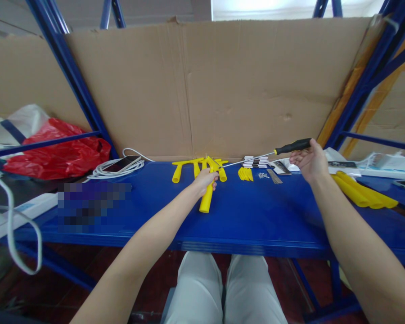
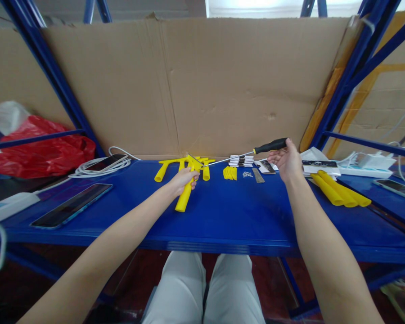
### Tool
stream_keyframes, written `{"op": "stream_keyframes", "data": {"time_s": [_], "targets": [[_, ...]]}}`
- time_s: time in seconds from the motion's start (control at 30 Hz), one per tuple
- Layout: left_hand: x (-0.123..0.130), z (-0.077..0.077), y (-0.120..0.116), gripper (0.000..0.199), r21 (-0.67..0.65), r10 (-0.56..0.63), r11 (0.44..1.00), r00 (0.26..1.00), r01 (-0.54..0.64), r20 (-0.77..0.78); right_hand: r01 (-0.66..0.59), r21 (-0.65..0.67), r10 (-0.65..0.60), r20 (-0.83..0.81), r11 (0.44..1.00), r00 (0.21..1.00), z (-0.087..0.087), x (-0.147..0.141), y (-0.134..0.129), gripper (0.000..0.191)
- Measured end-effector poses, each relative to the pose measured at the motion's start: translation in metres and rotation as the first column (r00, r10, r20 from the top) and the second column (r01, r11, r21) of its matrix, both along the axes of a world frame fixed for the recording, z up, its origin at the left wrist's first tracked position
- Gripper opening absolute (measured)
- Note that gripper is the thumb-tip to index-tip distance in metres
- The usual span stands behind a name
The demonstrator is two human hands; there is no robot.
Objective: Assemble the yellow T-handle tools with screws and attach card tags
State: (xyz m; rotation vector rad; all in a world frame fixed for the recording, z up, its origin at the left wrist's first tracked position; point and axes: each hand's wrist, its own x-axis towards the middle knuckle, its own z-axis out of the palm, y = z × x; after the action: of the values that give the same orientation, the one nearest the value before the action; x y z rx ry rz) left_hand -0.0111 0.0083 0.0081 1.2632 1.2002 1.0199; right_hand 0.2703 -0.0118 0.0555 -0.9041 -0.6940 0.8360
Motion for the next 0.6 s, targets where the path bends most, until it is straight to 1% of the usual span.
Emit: {"op": "stream_keyframes", "data": {"time_s": [0.07,0.2,0.3,0.37,0.47,0.6], "targets": [[-0.0004,-0.0002,0.0002,0.024,0.011,0.002,1.000,1.000,-0.002,-0.009,0.014,0.008,-0.014,-0.011,1.000,1.000,-0.0005,0.0005,0.0009,0.035],[-0.0003,0.0009,-0.0007,0.023,0.011,0.028,1.000,0.999,-0.028,-0.024,0.012,-0.029,-0.012,0.001,1.000,1.000,-0.0023,0.0029,0.0018,0.033],[-0.0004,0.0007,-0.0001,0.022,0.000,0.052,0.999,0.998,-0.052,-0.026,0.031,0.003,-0.031,0.038,1.000,0.999,-0.0041,0.0040,0.0010,0.024],[-0.0008,-0.0006,0.0012,0.022,-0.004,0.053,0.999,0.998,-0.053,-0.019,0.030,0.013,-0.031,0.051,0.999,0.998,-0.0044,0.0047,-0.0002,0.024],[-0.0021,-0.0031,0.0035,0.021,0.000,0.046,0.999,0.999,-0.046,0.004,-0.025,-0.034,0.026,0.019,0.999,0.999,-0.0031,0.0059,-0.0020,0.031],[-0.0038,-0.0053,0.0055,0.021,0.020,0.039,0.999,0.999,-0.040,0.030,-0.109,-0.048,0.108,-0.011,0.993,0.994,-0.0015,0.0051,-0.0028,0.036]]}}
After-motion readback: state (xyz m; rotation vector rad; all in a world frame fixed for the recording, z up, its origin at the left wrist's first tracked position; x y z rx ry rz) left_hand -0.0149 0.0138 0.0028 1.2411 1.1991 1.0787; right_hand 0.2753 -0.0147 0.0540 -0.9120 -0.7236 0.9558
